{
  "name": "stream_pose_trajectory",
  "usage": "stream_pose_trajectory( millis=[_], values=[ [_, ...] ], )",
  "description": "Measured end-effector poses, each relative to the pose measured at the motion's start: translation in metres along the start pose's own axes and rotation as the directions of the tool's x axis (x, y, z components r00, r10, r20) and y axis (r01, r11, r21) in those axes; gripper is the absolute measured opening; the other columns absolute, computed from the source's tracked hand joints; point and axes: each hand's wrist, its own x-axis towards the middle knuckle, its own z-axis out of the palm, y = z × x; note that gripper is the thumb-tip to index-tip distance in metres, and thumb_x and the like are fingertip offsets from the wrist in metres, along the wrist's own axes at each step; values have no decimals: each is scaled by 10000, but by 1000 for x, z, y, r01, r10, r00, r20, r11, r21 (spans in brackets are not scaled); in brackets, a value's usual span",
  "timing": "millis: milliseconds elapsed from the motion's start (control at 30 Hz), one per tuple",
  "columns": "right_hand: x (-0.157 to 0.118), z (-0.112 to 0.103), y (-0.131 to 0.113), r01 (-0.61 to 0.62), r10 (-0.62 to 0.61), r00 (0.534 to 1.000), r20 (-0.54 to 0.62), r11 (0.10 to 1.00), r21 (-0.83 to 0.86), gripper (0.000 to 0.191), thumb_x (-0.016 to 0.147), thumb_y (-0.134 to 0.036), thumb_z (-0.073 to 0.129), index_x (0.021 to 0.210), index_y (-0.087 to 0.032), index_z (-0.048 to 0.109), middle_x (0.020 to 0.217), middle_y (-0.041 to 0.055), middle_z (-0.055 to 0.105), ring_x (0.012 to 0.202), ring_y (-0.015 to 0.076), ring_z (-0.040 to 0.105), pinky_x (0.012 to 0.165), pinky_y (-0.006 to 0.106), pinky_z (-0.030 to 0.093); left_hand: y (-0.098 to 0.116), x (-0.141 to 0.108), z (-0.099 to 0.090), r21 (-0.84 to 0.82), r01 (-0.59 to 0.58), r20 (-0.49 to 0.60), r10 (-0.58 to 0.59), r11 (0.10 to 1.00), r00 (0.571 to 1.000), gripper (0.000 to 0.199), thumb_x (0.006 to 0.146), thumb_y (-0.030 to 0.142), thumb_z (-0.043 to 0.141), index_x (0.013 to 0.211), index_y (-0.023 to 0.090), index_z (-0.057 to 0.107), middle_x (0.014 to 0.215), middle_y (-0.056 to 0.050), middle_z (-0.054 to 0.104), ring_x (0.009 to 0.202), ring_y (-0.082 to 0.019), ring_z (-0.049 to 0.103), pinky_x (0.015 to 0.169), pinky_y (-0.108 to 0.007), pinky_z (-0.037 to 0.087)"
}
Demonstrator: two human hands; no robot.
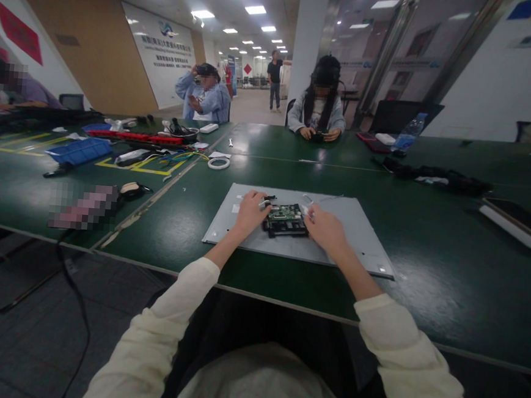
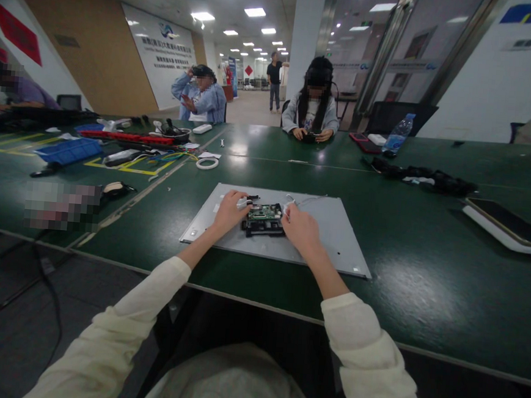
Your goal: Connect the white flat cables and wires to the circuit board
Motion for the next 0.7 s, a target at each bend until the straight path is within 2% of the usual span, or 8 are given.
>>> stream_pose_trajectory(
  millis=[100, 200, 300, 433, 533, 700],
  values=[
    [3, -1, 4, -33, 33, 999, -39, 999, 17, 251, 862, -331, 366, 969, -189, 544, 724, 65, 620, 660, 194, 575, 551, 251, 323, 2, 0, -1, 14, -21, 4, 20, 1000, 1000, 248, 766, 279, 574, 996, 189, 567, 987, -70, 534, 958, -207, 516, 862, -361, 415],
    [8, -6, 19, -116, 120, 986, -113, 992, 44, 254, 861, -334, 383, 990, -190, 549, 732, 67, 628, 705, 200, 582, 575, 255, 337, 5, -2, -3, 23, -84, 46, 83, 996, 996, 299, 777, 339, 561, 1036, 188, 558, 1009, -74, 535, 972, -211, 509, 873, -366, 408],
    [13, -10, 40, -220, 232, 958, -168, 972, 85, 261, 857, -325, 397, 1008, -191, 563, 747, 73, 635, 752, 203, 581, 613, 265, 357, 7, -3, -3, 39, -141, 112, 136, 989, 984, 396, 754, 393, 582, 1089, 185, 543, 1027, -75, 534, 979, -218, 504, 892, -380, 398],
    [16, -11, 62, -324, 348, 916, -199, 935, 145, 256, 833, -324, 423, 977, -202, 596, 811, 71, 636, 782, 202, 580, 645, 272, 376, 7, -4, -1, 38, -176, 169, 168, 984, 971, 359, 755, 397, 580, 1034, 170, 586, 1010, -76, 538, 946, -212, 520, 899, -385, 398],
    [16, -9, 68, -330, 358, 915, -186, 930, 162, 254, 821, -324, 432, 957, -205, 611, 836, 70, 632, 791, 202, 580, 660, 278, 386, 6, -3, -1, -6, -171, 184, 170, 985, 968, 328, 770, 370, 571, 1022, 163, 601, 1001, -79, 544, 934, -200, 527, 863, -355, 427],
    [16, -5, 68, -270, 295, 941, -164, 949, 160, 257, 801, -318, 444, 940, -198, 624, 846, 72, 637, 781, 211, 584, 660, 290, 396, 6, -2, -3, -85, -158, 202, 173, 984, 964, 318, 780, 343, 565, 1043, 168, 604, 1017, -74, 555, 935, -187, 532, 844, -333, 438]
  ],
)
